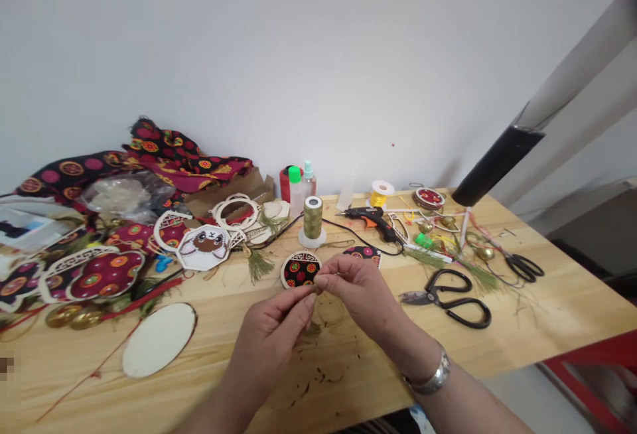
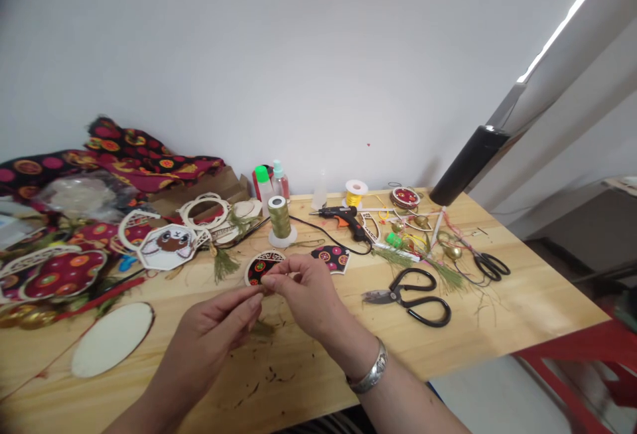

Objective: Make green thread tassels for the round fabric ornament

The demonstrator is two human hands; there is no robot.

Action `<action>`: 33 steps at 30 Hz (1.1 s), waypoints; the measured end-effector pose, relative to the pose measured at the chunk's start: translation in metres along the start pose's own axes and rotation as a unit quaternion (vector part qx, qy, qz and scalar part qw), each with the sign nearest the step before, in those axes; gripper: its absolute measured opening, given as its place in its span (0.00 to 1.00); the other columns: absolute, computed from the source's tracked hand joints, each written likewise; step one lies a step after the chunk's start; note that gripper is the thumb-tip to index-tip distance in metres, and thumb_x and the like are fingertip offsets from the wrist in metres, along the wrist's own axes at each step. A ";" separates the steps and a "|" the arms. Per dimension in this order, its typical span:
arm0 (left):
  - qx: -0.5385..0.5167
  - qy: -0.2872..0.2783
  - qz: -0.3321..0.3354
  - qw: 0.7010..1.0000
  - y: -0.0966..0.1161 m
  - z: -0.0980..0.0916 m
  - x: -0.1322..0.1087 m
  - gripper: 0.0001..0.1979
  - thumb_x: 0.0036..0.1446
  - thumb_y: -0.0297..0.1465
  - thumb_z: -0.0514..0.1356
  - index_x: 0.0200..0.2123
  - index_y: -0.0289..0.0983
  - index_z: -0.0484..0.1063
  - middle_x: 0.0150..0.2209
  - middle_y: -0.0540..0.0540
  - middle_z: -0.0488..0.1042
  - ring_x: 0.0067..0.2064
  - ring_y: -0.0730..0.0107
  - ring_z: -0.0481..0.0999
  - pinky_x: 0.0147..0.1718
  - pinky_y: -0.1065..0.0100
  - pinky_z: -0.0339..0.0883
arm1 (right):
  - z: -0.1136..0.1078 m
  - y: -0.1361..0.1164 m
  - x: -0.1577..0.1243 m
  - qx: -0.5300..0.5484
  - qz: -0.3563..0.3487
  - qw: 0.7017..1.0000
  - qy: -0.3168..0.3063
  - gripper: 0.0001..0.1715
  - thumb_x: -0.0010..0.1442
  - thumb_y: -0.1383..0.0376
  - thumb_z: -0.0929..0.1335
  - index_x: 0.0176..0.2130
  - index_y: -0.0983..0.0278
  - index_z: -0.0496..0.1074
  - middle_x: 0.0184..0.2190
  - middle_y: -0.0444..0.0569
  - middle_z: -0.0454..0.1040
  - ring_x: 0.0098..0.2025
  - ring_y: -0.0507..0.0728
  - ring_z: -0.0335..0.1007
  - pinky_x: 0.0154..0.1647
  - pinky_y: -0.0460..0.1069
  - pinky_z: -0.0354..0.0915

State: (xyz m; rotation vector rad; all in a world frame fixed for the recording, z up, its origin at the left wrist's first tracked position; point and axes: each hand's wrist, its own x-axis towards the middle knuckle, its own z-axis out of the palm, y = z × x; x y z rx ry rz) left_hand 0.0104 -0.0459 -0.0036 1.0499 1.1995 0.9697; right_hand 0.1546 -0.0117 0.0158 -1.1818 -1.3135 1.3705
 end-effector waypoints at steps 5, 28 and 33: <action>0.008 0.005 0.015 1.000 0.005 0.001 0.001 0.14 0.52 0.39 0.60 0.36 0.35 0.77 0.18 0.55 0.57 0.20 0.79 0.53 0.17 0.75 0.46 | 0.000 -0.002 0.003 0.003 -0.042 0.999 0.017 0.06 0.46 0.70 0.71 0.20 0.65 0.72 0.31 0.45 0.71 0.37 0.53 0.66 0.42 0.49 0.61; -0.117 -0.013 -0.032 0.992 0.009 0.000 -0.001 0.10 0.50 0.36 0.63 0.29 0.35 0.75 0.18 0.56 0.56 0.20 0.81 0.49 0.17 0.76 0.42 | 0.012 0.002 0.005 0.153 -0.001 0.988 -0.017 0.08 0.44 0.66 0.72 0.19 0.66 0.73 0.26 0.44 0.69 0.28 0.50 0.63 0.29 0.45 0.60; -0.115 -0.009 -0.030 0.993 0.009 0.000 -0.001 0.11 0.49 0.37 0.63 0.27 0.34 0.75 0.17 0.56 0.57 0.20 0.81 0.50 0.16 0.77 0.43 | 0.012 0.001 0.005 0.148 -0.005 0.989 -0.020 0.06 0.46 0.66 0.72 0.20 0.66 0.74 0.27 0.44 0.71 0.30 0.50 0.64 0.32 0.46 0.61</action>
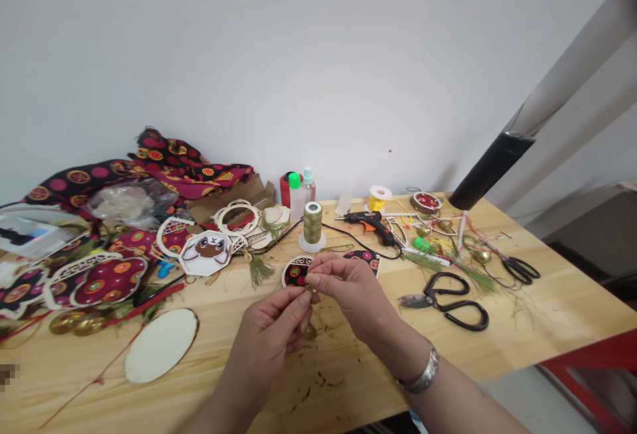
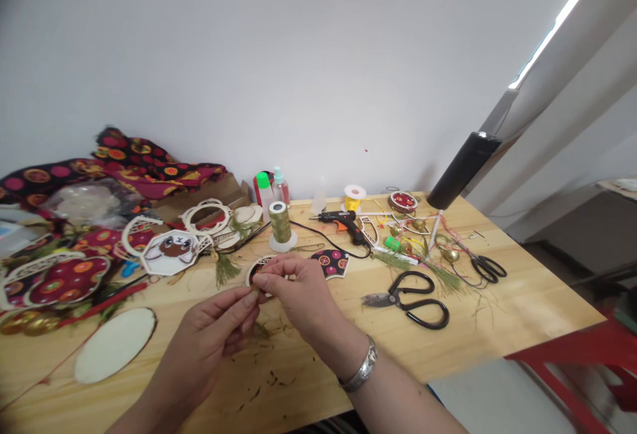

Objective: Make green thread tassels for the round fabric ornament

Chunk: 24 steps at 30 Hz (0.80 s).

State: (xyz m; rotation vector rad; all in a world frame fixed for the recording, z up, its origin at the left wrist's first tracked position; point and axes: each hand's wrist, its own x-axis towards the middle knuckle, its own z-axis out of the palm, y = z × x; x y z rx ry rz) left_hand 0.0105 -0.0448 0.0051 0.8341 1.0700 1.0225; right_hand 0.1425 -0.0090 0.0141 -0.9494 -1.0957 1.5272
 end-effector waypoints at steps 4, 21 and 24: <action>0.003 0.013 -0.005 1.000 0.000 -0.001 0.000 0.10 0.50 0.36 0.63 0.28 0.34 0.75 0.17 0.55 0.58 0.19 0.82 0.51 0.16 0.78 0.43 | -0.005 -0.002 -0.002 -0.061 -0.007 0.998 0.027 0.09 0.53 0.61 0.68 0.29 0.65 0.77 0.29 0.46 0.74 0.33 0.52 0.66 0.37 0.48 0.63; 0.047 -0.001 0.015 0.999 -0.004 -0.002 0.002 0.11 0.51 0.37 0.62 0.27 0.34 0.73 0.18 0.56 0.57 0.20 0.80 0.51 0.17 0.76 0.44 | -0.011 0.007 -0.019 -0.354 -0.238 0.904 0.034 0.05 0.53 0.71 0.71 0.27 0.62 0.74 0.27 0.44 0.69 0.36 0.54 0.62 0.41 0.50 0.59; 0.044 -0.010 0.012 0.999 -0.005 -0.002 0.002 0.11 0.52 0.37 0.61 0.26 0.35 0.73 0.18 0.56 0.56 0.20 0.80 0.50 0.17 0.76 0.43 | -0.011 0.005 -0.019 -0.374 -0.242 0.895 0.020 0.08 0.55 0.72 0.69 0.26 0.63 0.71 0.27 0.44 0.69 0.37 0.54 0.62 0.41 0.50 0.59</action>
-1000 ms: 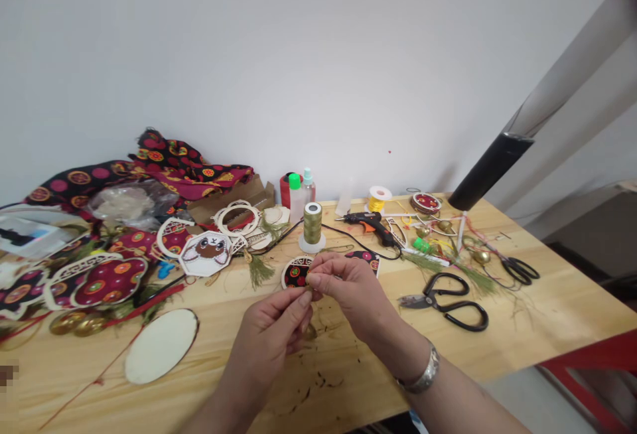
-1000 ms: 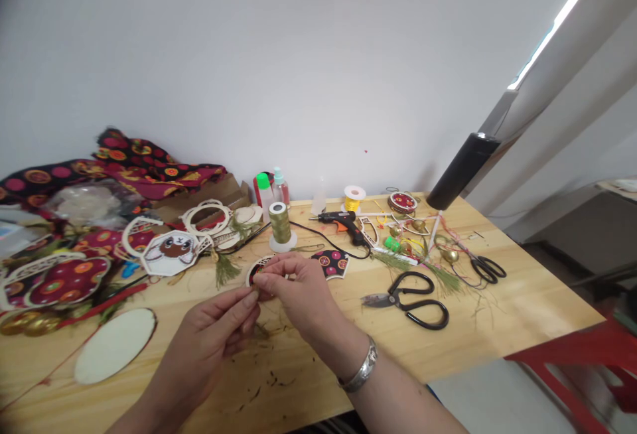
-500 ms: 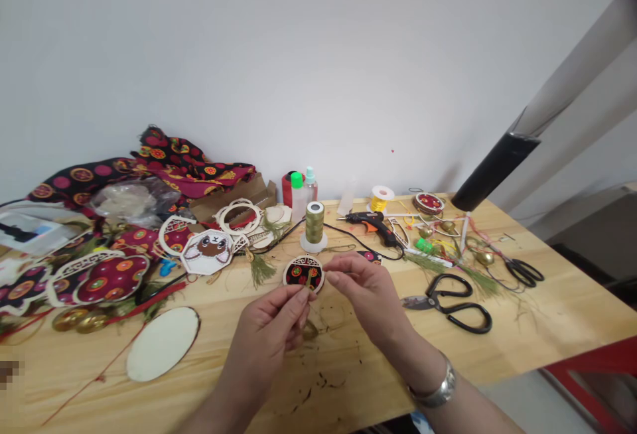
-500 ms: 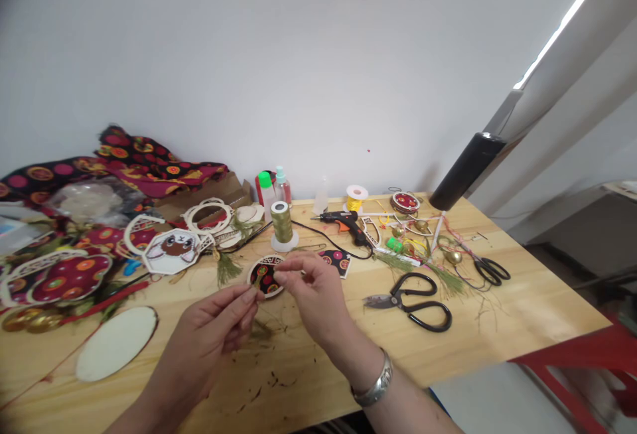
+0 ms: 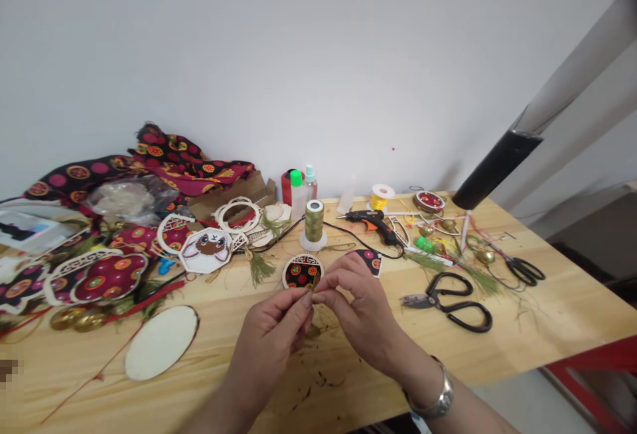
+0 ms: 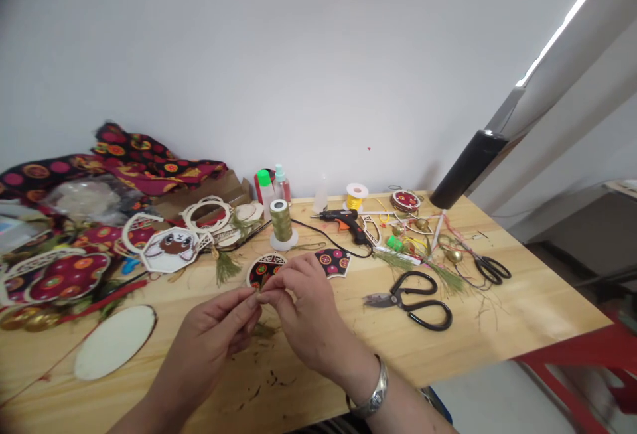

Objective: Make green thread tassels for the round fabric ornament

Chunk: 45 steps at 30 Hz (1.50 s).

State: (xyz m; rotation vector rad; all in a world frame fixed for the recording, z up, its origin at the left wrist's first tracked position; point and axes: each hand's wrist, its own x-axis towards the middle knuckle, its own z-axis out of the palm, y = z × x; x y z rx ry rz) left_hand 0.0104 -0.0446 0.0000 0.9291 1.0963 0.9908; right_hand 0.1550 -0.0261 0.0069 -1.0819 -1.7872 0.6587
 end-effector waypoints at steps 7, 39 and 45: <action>0.004 0.003 -0.002 1.000 0.000 0.001 0.000 0.11 0.50 0.38 0.62 0.31 0.35 0.75 0.18 0.56 0.56 0.19 0.80 0.51 0.16 0.75 0.44 | -0.001 0.000 0.003 0.016 0.028 0.999 0.004 0.09 0.54 0.73 0.69 0.25 0.62 0.70 0.27 0.43 0.69 0.37 0.53 0.62 0.41 0.49 0.59; -0.053 0.098 0.023 0.994 -0.003 -0.004 0.003 0.10 0.47 0.35 0.66 0.33 0.36 0.78 0.20 0.54 0.64 0.21 0.81 0.57 0.17 0.77 0.51 | 0.003 -0.003 -0.010 0.227 0.272 0.932 -0.073 0.06 0.48 0.69 0.68 0.22 0.65 0.73 0.18 0.40 0.67 0.23 0.49 0.58 0.26 0.45 0.56; -0.057 0.083 0.014 0.995 0.001 -0.001 0.001 0.12 0.48 0.36 0.65 0.33 0.34 0.78 0.17 0.55 0.61 0.20 0.81 0.55 0.17 0.77 0.48 | 0.009 0.001 -0.014 0.233 0.277 0.928 -0.086 0.06 0.47 0.69 0.68 0.21 0.66 0.71 0.18 0.40 0.66 0.22 0.48 0.56 0.25 0.44 0.54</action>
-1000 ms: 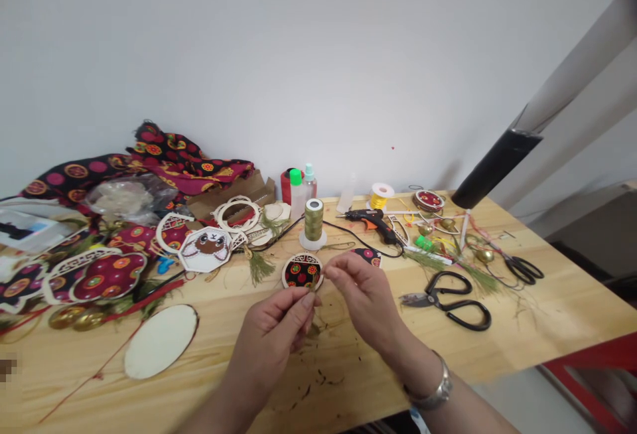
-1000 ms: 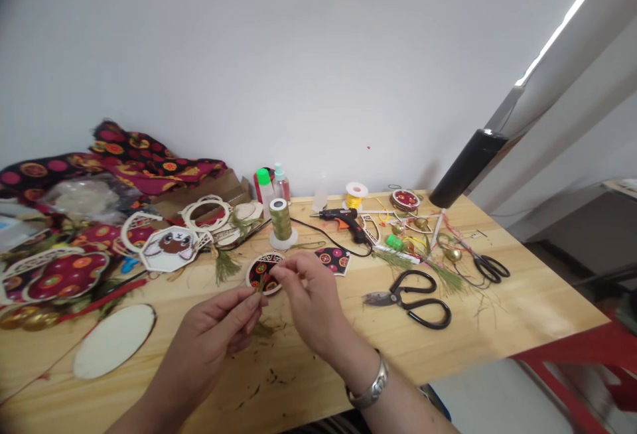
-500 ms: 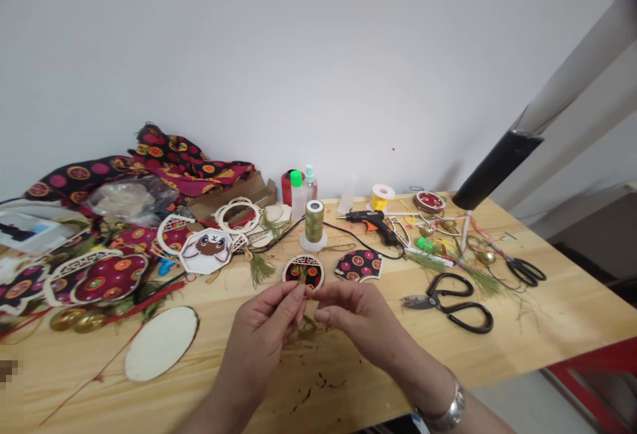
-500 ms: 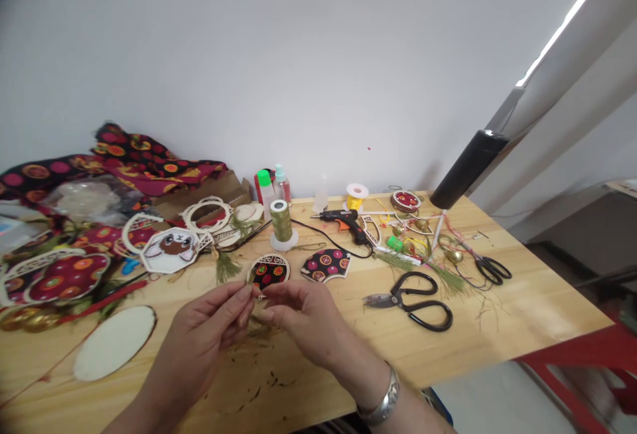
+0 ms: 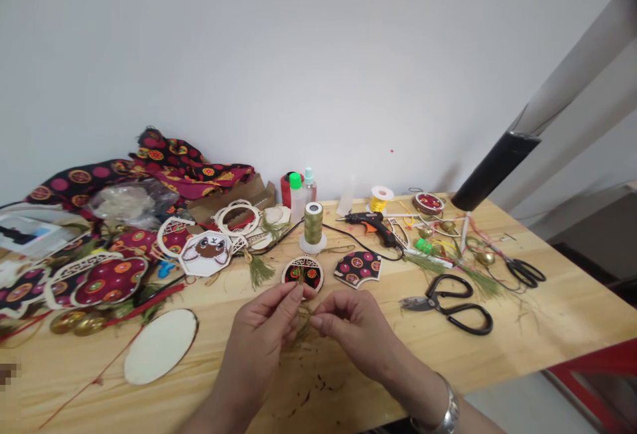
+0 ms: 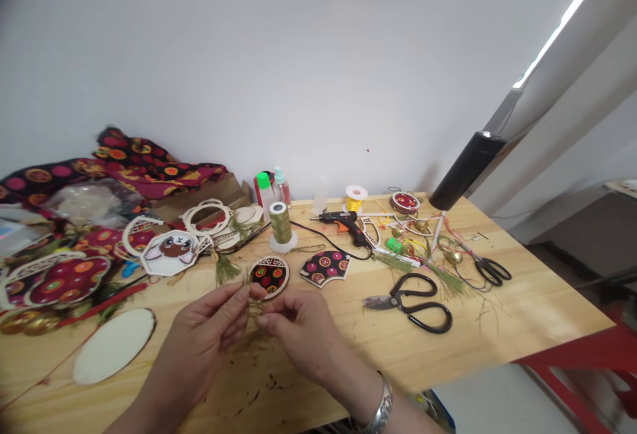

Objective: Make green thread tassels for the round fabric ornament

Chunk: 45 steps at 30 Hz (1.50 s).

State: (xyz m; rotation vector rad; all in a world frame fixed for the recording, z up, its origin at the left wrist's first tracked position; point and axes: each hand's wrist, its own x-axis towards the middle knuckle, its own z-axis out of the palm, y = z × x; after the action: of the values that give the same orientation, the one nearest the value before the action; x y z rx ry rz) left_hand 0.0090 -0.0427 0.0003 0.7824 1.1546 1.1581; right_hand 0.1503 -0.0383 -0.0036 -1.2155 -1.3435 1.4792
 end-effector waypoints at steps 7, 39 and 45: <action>-0.010 -0.019 -0.004 1.000 0.001 0.004 -0.001 0.08 0.50 0.35 0.64 0.31 0.36 0.78 0.23 0.51 0.70 0.20 0.82 0.56 0.17 0.78 0.48 | 0.000 0.006 0.002 -0.003 0.020 1.000 -0.007 0.07 0.47 0.68 0.68 0.20 0.68 0.71 0.17 0.39 0.64 0.22 0.47 0.54 0.25 0.44 0.53; 0.242 -0.179 -0.028 0.953 0.014 0.002 -0.007 0.16 0.55 0.39 0.57 0.19 0.35 0.67 0.17 0.55 0.58 0.20 0.78 0.52 0.19 0.71 0.44 | -0.033 -0.004 0.022 0.223 0.037 0.949 -0.219 0.16 0.41 0.71 0.75 0.35 0.63 0.78 0.33 0.46 0.78 0.32 0.51 0.73 0.38 0.47 0.65; 0.198 -0.199 -0.059 0.958 0.013 0.001 -0.006 0.14 0.54 0.37 0.59 0.21 0.35 0.69 0.18 0.56 0.60 0.19 0.79 0.51 0.19 0.72 0.41 | -0.031 -0.004 0.023 0.225 0.019 0.952 -0.208 0.07 0.40 0.69 0.76 0.25 0.67 0.77 0.25 0.45 0.75 0.28 0.50 0.69 0.33 0.46 0.63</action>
State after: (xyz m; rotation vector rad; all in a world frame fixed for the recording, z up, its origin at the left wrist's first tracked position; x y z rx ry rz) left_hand 0.0063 -0.0445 0.0140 1.1755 1.0841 0.6314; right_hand 0.1752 -0.0085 -0.0022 -0.6601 -1.1470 2.0118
